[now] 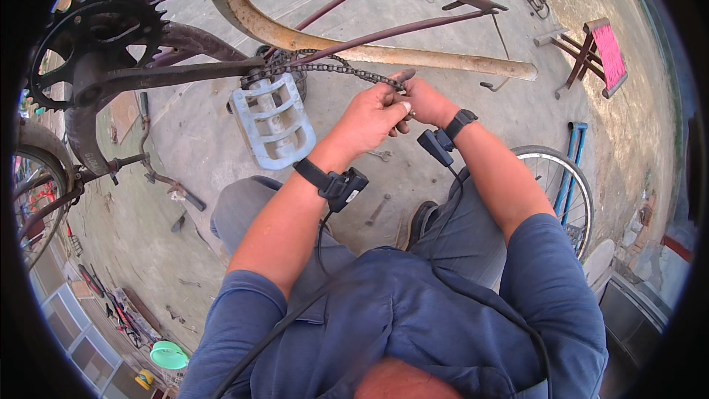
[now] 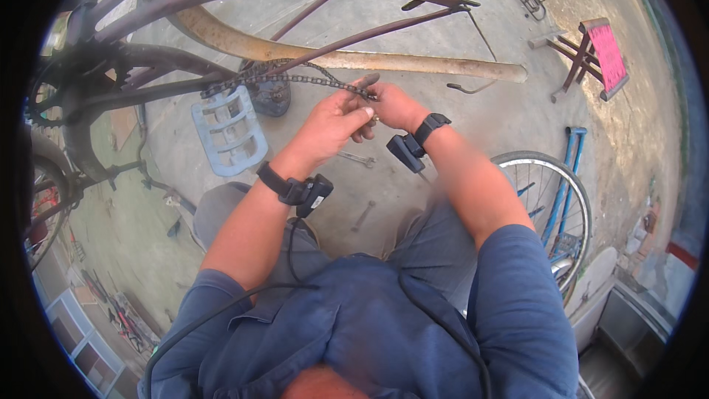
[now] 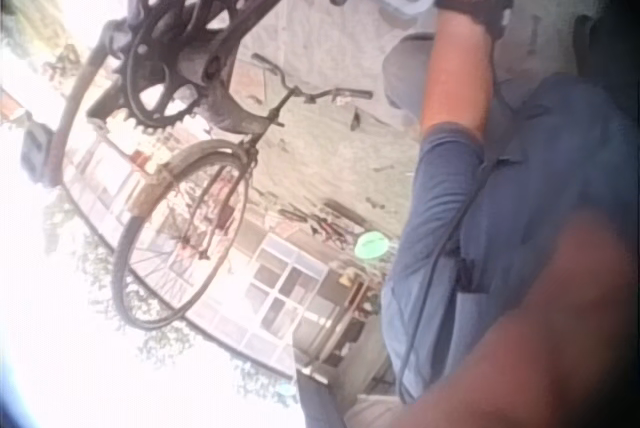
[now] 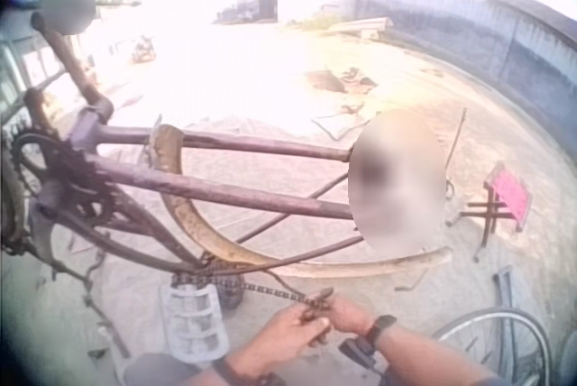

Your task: The person handles a small metal chain connector, then attaches it to the bicycle chain near the crankset. They manipulate the chain and connector with both hands to join the links.

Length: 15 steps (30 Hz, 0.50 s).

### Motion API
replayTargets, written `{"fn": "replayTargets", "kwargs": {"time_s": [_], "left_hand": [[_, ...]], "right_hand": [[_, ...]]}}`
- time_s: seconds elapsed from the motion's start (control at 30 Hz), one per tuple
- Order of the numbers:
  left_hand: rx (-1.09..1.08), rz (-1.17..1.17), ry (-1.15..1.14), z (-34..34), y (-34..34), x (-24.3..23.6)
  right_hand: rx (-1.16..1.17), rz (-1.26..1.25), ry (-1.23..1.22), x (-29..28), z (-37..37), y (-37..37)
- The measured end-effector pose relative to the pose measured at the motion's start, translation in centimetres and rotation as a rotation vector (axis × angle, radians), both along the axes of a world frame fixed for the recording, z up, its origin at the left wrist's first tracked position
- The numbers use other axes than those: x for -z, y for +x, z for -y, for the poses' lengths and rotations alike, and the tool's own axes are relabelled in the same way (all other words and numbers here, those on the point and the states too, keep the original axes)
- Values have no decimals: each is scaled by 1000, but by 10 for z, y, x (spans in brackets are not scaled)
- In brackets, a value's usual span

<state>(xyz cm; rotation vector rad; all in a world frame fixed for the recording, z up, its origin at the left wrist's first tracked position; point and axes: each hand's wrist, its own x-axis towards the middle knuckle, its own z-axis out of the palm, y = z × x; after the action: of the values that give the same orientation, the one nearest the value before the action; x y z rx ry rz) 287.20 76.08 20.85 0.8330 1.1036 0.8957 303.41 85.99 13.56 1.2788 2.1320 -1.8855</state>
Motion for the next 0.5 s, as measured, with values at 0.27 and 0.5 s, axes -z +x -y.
{"fn": "replayTargets", "kwargs": {"time_s": [0.27,0.5], "left_hand": [[-240,26,-226,0,-24,29],[-157,-67,-221,-4,-10,34]], "right_hand": [[206,70,252,-38,-3,63],[509,-106,540,-58,-4,64]]}}
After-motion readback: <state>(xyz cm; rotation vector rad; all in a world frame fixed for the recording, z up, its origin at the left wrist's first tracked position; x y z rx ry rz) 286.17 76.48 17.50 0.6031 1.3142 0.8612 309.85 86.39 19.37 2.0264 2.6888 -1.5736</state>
